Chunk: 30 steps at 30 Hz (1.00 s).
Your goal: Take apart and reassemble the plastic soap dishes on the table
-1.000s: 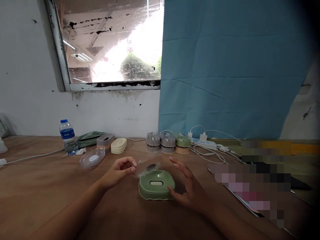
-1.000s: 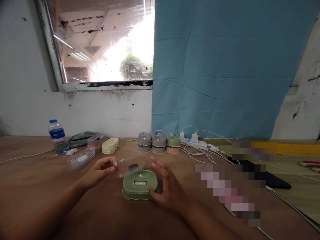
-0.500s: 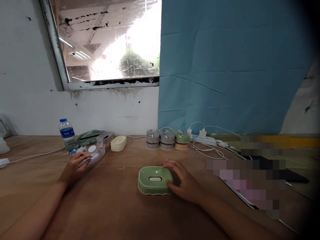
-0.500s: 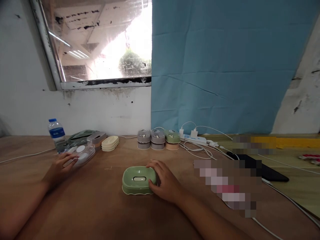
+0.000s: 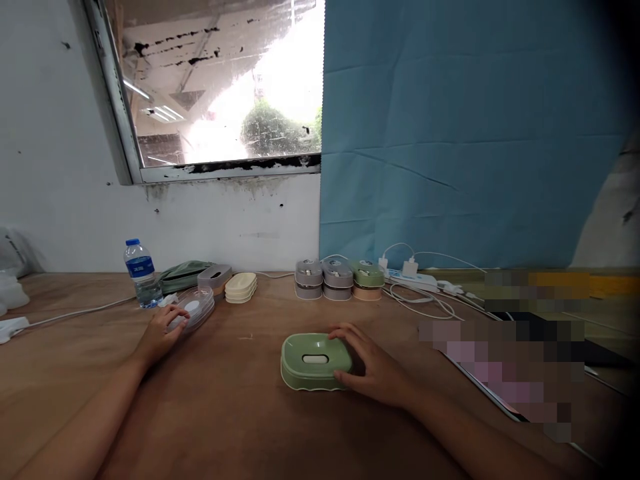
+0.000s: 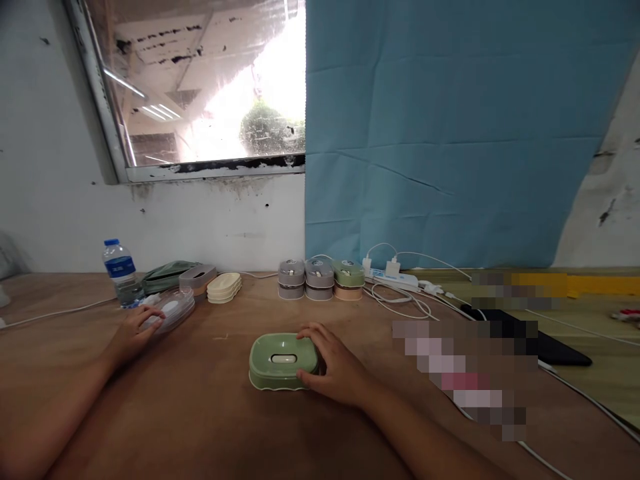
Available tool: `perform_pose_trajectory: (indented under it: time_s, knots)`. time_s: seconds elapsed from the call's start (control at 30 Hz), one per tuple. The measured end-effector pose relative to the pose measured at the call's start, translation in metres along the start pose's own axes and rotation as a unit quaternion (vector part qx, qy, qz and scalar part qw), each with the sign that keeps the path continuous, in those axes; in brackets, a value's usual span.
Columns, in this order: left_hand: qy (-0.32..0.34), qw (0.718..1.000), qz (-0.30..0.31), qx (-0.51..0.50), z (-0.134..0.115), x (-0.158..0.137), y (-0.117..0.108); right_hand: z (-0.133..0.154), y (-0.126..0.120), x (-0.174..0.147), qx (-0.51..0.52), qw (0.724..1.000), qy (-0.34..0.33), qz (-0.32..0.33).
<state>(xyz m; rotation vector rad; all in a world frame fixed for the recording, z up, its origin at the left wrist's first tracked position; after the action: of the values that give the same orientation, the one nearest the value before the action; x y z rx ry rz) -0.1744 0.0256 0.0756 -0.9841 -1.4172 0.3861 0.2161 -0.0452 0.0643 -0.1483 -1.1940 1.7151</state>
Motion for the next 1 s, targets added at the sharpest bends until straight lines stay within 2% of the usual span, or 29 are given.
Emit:
perform_pose_trajectory:
  time_s: [0.13, 0.2, 0.27, 0.33, 0.4, 0.47, 0.53, 0.6, 0.73, 1.0]
  knots:
    - [-0.015, 1.000, -0.004, 0.022, 0.000, -0.001, 0.000, -0.002, 0.002, 0.000, 0.000, 1.000, 0.006, 0.007]
    - [-0.031, 0.998, -0.027, 0.044, -0.001, 0.002, -0.006, -0.002, 0.003, -0.001, -0.001, 1.000, 0.008, 0.007]
    - [-0.055, 0.995, -0.055, 0.070, -0.002, 0.010, -0.014, -0.002, 0.002, -0.001, -0.001, 1.000, 0.009, 0.007]
    - [-0.081, 0.991, -0.053, 0.097, -0.002, 0.025, -0.017, -0.002, 0.003, -0.001, 0.000, 1.000, 0.012, 0.010]
    - [-0.110, 0.987, 0.006, 0.115, 0.002, 0.044, -0.011, -0.003, 0.003, 0.000, 0.004, 1.000, 0.017, 0.012]
    - [-0.146, 0.977, 0.104, 0.114, 0.010, 0.060, 0.006, -0.002, 0.002, 0.000, 0.005, 1.000, 0.020, 0.011]
    - [-0.171, 0.960, 0.196, 0.103, 0.018, 0.068, 0.025, -0.001, 0.002, 0.000, 0.006, 1.000, 0.018, 0.005]
    - [-0.173, 0.948, 0.250, 0.094, 0.021, 0.071, 0.040, 0.000, 0.001, 0.000, 0.006, 1.000, 0.015, 0.001]
    - [-0.156, 0.948, 0.266, 0.082, 0.023, 0.070, 0.054, 0.001, 0.001, -0.001, 0.010, 1.000, 0.013, -0.001]
    - [-0.139, 0.948, 0.261, 0.114, 0.023, 0.066, 0.058, 0.000, 0.006, -0.002, 0.012, 0.999, 0.022, 0.024]
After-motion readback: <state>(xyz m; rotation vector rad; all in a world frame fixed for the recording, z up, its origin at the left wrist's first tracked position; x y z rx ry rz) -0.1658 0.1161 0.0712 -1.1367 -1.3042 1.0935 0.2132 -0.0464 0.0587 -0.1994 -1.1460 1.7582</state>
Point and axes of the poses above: each hand's wrist, its own x-axis towards the middle knuckle, its own y-axis out of the palm, z = x × y, the point moved 9 cm from there along x, towards the middle knuckle, and after that the axes turned 2 degrees about x, right-handed, at the moved point
